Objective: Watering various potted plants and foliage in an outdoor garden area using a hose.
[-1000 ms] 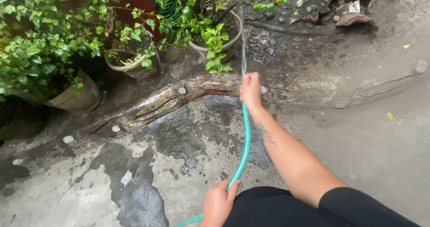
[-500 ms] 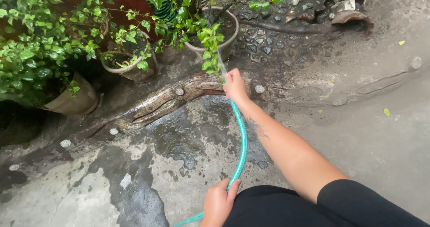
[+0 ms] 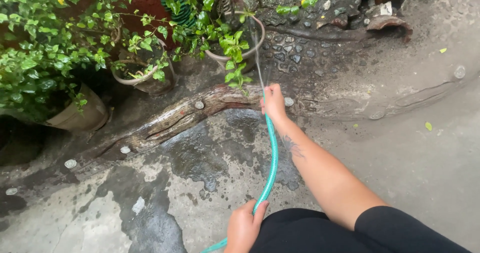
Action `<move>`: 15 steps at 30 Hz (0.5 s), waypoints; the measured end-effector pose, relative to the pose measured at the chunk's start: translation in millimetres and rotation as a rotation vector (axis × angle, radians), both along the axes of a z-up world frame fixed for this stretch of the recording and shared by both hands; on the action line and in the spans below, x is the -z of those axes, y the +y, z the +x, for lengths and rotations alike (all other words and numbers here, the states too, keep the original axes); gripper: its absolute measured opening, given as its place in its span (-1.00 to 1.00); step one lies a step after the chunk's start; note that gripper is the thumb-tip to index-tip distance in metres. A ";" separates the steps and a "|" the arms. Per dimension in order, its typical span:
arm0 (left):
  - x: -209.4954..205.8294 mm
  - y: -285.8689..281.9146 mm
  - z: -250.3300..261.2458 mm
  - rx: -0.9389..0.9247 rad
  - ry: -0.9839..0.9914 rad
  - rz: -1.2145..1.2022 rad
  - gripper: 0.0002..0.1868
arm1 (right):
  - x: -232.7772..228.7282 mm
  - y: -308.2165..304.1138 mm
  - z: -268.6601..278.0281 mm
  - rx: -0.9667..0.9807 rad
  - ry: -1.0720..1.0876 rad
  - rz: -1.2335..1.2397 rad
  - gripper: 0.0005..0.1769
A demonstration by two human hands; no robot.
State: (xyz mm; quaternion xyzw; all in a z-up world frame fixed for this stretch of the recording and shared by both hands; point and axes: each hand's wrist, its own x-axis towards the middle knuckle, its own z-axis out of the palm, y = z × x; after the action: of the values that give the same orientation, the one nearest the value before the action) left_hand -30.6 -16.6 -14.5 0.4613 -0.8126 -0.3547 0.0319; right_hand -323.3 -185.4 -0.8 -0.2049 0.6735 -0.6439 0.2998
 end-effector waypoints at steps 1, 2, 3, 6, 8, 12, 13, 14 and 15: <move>-1.0 0.2 -0.2 0.005 -0.001 0.003 -0.48 | 1.5 1.1 -0.4 0.005 -0.001 0.003 -0.81; -2.0 0.3 -0.6 0.011 -0.003 0.003 -0.50 | 3.0 2.1 -0.8 0.006 -0.012 0.004 -0.81; -2.9 1.3 -1.0 0.014 -0.005 0.004 -0.51 | 4.4 3.1 -0.9 0.004 -0.022 0.005 -0.80; 1.5 2.1 -0.1 0.048 0.003 -0.028 -0.50 | -6.8 13.3 1.3 -0.069 -0.051 0.024 -0.80; 2.1 2.3 -2.4 0.055 0.001 -0.030 -0.51 | -5.7 13.1 -2.1 -0.055 -0.053 0.026 -0.81; 1.0 5.0 -1.9 0.033 0.024 -0.020 -0.52 | 1.8 13.8 -6.1 0.061 -0.051 -0.017 -0.83; 6.0 5.2 -1.9 0.036 0.025 -0.023 -0.52 | -1.1 16.7 -6.0 0.064 -0.050 -0.020 -0.83; 11.0 5.2 -2.1 0.040 0.026 -0.018 -0.52 | -3.9 19.5 -6.0 0.048 -0.066 -0.007 -0.84; 15.8 6.1 -1.4 0.049 0.025 -0.010 -0.53 | -5.6 24.1 -5.7 0.036 -0.084 0.008 -0.85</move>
State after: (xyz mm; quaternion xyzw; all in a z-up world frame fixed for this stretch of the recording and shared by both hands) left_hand -32.0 -10.5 -30.3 0.4367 -0.8250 -0.3571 0.0355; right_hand -329.1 -161.3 4.7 -0.1642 0.6665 -0.6545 0.3170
